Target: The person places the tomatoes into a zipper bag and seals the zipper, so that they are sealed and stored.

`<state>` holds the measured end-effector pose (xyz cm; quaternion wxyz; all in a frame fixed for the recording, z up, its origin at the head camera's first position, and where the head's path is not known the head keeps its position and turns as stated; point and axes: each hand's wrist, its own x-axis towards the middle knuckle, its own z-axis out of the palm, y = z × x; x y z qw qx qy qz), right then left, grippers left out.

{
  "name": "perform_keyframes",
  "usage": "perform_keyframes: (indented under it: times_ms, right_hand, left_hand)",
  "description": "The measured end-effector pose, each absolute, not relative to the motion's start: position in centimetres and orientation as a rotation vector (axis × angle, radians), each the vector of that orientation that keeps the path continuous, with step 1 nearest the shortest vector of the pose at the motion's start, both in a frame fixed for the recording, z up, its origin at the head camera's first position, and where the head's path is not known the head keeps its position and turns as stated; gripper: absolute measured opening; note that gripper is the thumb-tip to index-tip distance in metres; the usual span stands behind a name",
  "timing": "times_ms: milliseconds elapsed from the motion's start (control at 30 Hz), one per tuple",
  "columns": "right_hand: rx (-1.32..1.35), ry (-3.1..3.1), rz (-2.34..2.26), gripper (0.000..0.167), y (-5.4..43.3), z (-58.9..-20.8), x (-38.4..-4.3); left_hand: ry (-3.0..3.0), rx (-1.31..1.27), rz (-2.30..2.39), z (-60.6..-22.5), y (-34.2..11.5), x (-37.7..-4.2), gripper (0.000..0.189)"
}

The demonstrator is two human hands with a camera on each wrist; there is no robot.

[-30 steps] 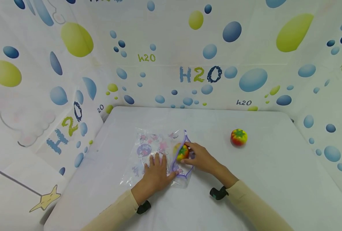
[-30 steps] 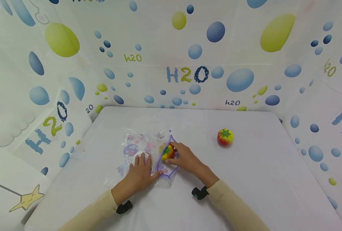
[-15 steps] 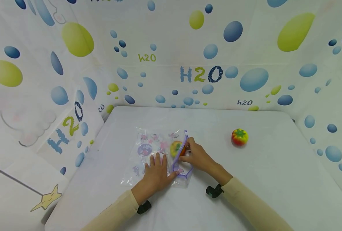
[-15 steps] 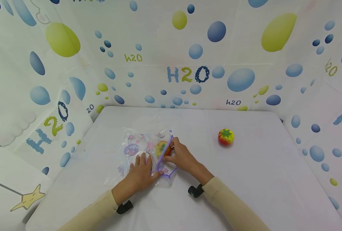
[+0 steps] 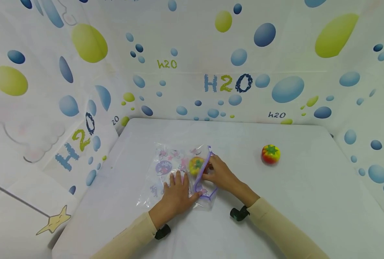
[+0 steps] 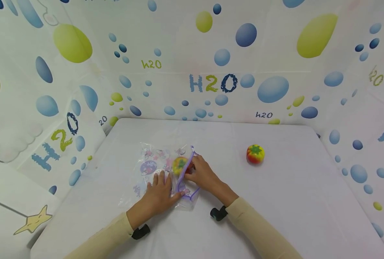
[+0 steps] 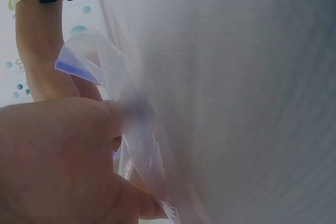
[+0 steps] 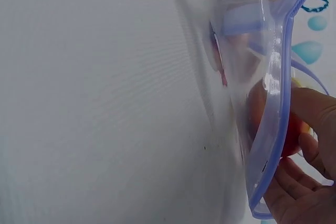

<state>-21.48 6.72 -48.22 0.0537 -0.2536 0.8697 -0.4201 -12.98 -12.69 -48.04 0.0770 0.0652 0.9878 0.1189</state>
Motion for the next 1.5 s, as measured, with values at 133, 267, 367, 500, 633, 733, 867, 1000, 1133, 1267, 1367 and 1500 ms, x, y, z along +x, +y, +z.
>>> perform_keyframes:
  times_ms: [133, 267, 367, 500, 633, 733, 867, 1000, 1133, 1267, 1367, 1500]
  right_hand:
    - [-0.764, 2.609, -1.294, 0.071, 6.7, -48.3, -21.5]
    - [-0.787, 2.609, -1.295, 0.064, 6.7, -48.3, -21.5]
    - [-0.807, 2.597, -1.310, 0.052, 6.7, -48.4, -21.6]
    - [-0.815, 2.594, -1.306, 0.034, 6.7, -48.7, -21.7]
    - [-0.821, 2.590, -1.297, 0.021, 6.6, -48.7, -21.7]
    - [-0.837, 2.568, -1.307, 0.015, 6.6, -48.6, -21.7]
    - [-0.864, 2.523, -1.331, 0.009, 6.6, -48.5, -21.7]
    - [-0.914, 2.485, -1.345, 0.013, 6.4, -48.7, -21.8]
    - [-0.975, 2.468, -1.331, 0.027, 6.4, -49.0, -21.8]
    - [-1.016, 2.456, -1.295, 0.039, 6.5, -49.3, -21.8]
    - [-1.050, 2.447, -1.269, 0.045, 6.5, -49.3, -21.9]
    - [-1.092, 2.446, -1.240, 0.050, 6.4, -49.2, -22.0]
  left_hand:
    - [2.960, 0.192, 0.354, -48.0, -12.7, -13.0, 0.100]
    - [2.956, 0.189, 0.349, -48.0, -12.6, -13.0, 0.100]
    - [2.953, 0.189, 0.359, -48.0, -12.7, -13.0, 0.100]
    - [2.956, 0.191, 0.372, -47.9, -12.7, -12.9, 0.100]
    - [2.962, 0.192, 0.375, -47.9, -12.7, -12.8, 0.101]
    - [2.960, 0.190, 0.375, -47.8, -12.7, -12.8, 0.101]
    - [2.958, 0.189, 0.366, -47.9, -12.7, -12.7, 0.102]
    - [2.962, 0.192, 0.367, -48.0, -12.8, -12.8, 0.103]
    - [2.956, 0.192, 0.368, -48.2, -12.8, -12.9, 0.104]
    - [2.941, 0.185, 0.359, -48.3, -12.7, -13.0, 0.105]
    - [2.937, 0.184, 0.355, -48.4, -12.7, -13.0, 0.104]
    - [2.939, 0.184, 0.361, -48.4, -12.8, -12.9, 0.104]
